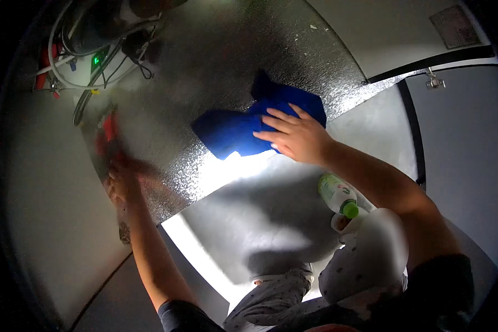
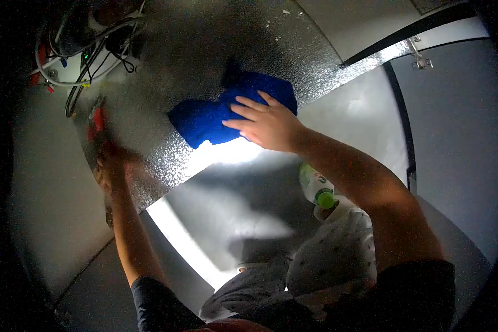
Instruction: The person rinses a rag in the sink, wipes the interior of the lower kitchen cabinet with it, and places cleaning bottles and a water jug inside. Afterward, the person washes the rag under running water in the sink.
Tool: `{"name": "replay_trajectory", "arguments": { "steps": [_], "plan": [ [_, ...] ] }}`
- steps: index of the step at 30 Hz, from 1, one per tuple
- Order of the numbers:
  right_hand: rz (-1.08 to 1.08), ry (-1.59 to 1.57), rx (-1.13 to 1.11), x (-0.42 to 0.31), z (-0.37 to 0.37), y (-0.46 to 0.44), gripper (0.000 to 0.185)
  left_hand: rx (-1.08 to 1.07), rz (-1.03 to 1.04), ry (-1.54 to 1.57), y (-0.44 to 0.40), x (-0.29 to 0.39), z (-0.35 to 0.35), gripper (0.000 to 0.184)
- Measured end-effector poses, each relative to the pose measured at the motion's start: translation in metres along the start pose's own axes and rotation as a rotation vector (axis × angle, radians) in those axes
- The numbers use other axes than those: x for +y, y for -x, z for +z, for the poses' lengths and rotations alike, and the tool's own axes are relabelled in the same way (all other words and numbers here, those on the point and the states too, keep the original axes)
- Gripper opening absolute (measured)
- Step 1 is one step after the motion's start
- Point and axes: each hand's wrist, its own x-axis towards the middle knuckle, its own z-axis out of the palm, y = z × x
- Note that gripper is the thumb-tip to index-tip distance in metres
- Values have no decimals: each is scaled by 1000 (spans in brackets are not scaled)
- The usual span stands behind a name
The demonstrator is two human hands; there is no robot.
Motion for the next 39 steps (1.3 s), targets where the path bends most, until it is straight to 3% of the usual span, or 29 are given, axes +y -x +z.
{"name": "replay_trajectory", "arguments": {
  "steps": [2,4,6,12,14,16,19,20,22,24,25,27,33,37,39],
  "plan": [
    [22,-11,33,13,-8,-13,40,83,38,-21,-5,-3,13,44],
    [312,-21,-389,27,-24,-40,39,156,27,-54,-10,-8,29,45],
    [154,33,102,55,2,-36,38,186,13,-78,-13,-17,42,46],
    [264,125,16,44,-9,-38,38,140,73,-54,-39,-44,99,49],
    [244,97,32,44,-10,-40,38,103,-5,199,-49,-46,96,50],
    [242,114,48,40,-14,-42,39,-7,-268,920,-56,-39,90,45],
    [246,131,66,39,-17,-42,39,79,-272,1062,-64,-26,65,45],
    [254,143,44,40,-15,-41,39,-18,-343,760,-51,-7,16,45],
    [267,154,20,41,-14,-42,39,-111,-403,454,-49,5,-9,45],
    [273,143,13,41,-12,-40,38,-130,-359,322,-54,10,-5,45],
    [281,143,8,41,-12,-39,38,-134,-350,322,-53,13,-5,45],
    [272,148,17,40,-14,-41,36,17,-271,-14,-46,17,-5,46],
    [234,129,36,42,-13,-41,35,262,-91,-57,-43,0,18,52],
    [244,147,26,41,-14,-41,36,134,-102,-94,-36,3,6,56],
    [247,145,54,41,-13,-40,36,120,-157,49,-37,5,4,61]
  ]
}}
